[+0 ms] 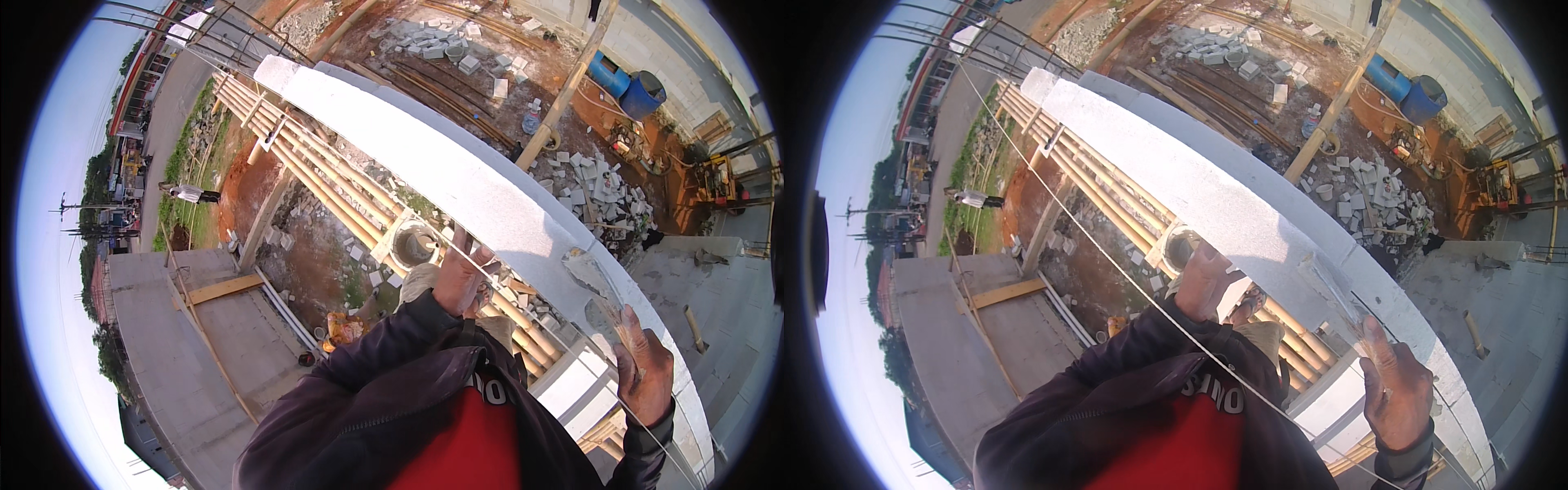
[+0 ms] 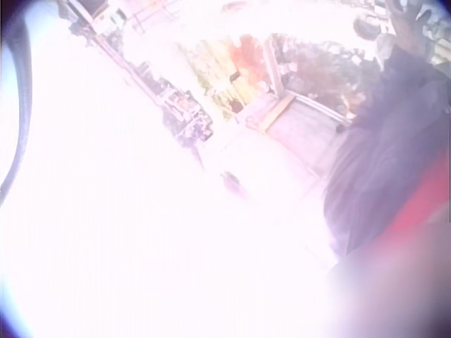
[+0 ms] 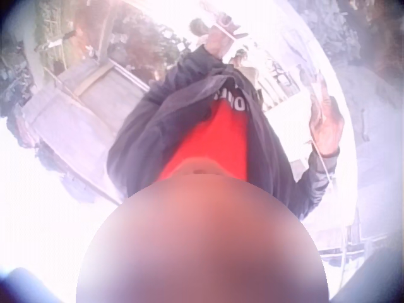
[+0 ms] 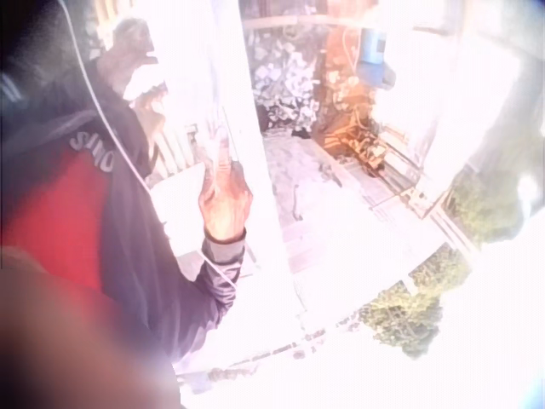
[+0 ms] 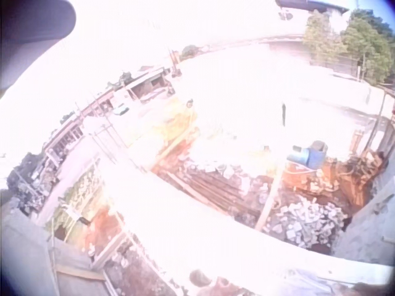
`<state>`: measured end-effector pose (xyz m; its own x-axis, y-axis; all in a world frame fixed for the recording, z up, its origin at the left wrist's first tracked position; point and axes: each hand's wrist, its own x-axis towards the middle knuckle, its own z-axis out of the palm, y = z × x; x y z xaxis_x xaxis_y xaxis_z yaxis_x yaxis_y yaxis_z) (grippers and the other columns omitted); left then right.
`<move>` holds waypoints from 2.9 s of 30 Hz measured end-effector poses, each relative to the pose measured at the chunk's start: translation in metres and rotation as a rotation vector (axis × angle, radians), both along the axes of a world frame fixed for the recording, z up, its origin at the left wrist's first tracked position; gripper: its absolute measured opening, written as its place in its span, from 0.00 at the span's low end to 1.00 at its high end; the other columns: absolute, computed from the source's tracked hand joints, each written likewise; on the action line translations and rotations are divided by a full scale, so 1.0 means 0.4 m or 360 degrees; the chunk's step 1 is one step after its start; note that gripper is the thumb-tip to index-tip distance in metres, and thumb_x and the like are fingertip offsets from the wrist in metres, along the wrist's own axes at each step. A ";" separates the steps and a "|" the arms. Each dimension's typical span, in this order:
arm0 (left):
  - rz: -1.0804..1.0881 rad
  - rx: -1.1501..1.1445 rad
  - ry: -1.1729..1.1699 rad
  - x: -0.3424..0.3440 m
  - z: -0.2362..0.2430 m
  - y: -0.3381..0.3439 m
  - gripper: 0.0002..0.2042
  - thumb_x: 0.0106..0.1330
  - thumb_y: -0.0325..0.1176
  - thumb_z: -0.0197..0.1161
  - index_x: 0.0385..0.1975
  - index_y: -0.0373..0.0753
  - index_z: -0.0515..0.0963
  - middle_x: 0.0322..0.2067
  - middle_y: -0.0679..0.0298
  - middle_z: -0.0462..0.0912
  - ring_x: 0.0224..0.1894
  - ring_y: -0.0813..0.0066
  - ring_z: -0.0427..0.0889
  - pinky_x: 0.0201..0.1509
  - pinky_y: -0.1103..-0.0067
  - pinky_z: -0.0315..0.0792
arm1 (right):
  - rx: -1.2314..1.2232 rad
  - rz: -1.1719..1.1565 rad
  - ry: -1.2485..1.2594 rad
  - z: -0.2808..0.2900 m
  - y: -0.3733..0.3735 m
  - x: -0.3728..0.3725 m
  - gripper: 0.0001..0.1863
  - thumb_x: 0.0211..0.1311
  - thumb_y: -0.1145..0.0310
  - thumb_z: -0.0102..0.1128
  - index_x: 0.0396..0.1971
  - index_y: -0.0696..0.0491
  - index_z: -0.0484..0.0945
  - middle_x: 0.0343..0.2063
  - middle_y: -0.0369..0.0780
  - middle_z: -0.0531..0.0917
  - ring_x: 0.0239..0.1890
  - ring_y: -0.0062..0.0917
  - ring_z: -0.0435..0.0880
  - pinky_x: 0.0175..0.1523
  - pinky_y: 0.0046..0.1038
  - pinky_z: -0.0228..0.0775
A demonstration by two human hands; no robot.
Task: The person places white stone slabs onto a bamboo scaffold, aligns them, and taps them with a hammer. The person scoops cement from a bucket with a trowel and spreads it between slabs, then measures the installed slabs with a tape measure.
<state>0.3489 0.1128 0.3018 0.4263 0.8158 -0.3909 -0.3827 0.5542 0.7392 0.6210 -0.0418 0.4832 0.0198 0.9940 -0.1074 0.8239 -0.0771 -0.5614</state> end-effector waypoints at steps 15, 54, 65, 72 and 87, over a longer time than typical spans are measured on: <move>0.0195 0.0663 0.0590 -0.088 0.024 0.159 0.70 0.46 0.44 0.84 0.72 0.22 0.29 0.71 0.35 0.50 0.75 0.53 0.52 0.74 0.68 0.59 | -0.0063 -0.0113 -0.0140 0.035 0.002 -0.006 0.26 0.71 0.64 0.57 0.66 0.57 0.71 0.35 0.55 0.84 0.33 0.39 0.83 0.44 0.35 0.74; 0.0415 0.0838 0.0699 -0.065 -0.106 0.235 0.78 0.34 0.58 0.85 0.69 0.14 0.31 0.71 0.25 0.37 0.78 0.42 0.34 0.80 0.69 0.40 | 0.0465 0.0328 -0.0386 -0.024 0.442 -0.235 0.26 0.72 0.64 0.57 0.68 0.47 0.71 0.34 0.45 0.84 0.32 0.32 0.80 0.43 0.32 0.75; 0.0460 0.0918 0.0841 -0.079 -0.125 0.258 0.72 0.43 0.52 0.84 0.69 0.13 0.33 0.71 0.28 0.47 0.76 0.49 0.50 0.77 0.72 0.53 | -0.0044 0.0292 0.0150 -0.011 0.446 -0.199 0.31 0.61 0.59 0.67 0.63 0.56 0.75 0.39 0.50 0.86 0.34 0.29 0.86 0.47 0.35 0.78; 0.0454 0.0879 0.1127 -0.114 -0.140 0.133 0.51 0.52 0.52 0.78 0.66 0.20 0.60 0.66 0.33 0.61 0.73 0.47 0.56 0.72 0.68 0.60 | 0.0526 0.0458 -0.0532 -0.078 0.532 -0.230 0.32 0.56 0.51 0.67 0.53 0.62 0.81 0.40 0.57 0.85 0.43 0.45 0.85 0.53 0.38 0.75; -0.1495 0.2276 0.1330 -0.166 0.606 -0.440 0.10 0.58 0.27 0.65 0.39 0.30 0.81 0.38 0.49 0.85 0.42 0.53 0.85 0.45 0.61 0.79 | 0.0880 0.0368 0.0740 -0.356 0.004 -0.421 0.11 0.57 0.77 0.61 0.41 0.58 0.80 0.39 0.46 0.77 0.40 0.41 0.80 0.44 0.35 0.74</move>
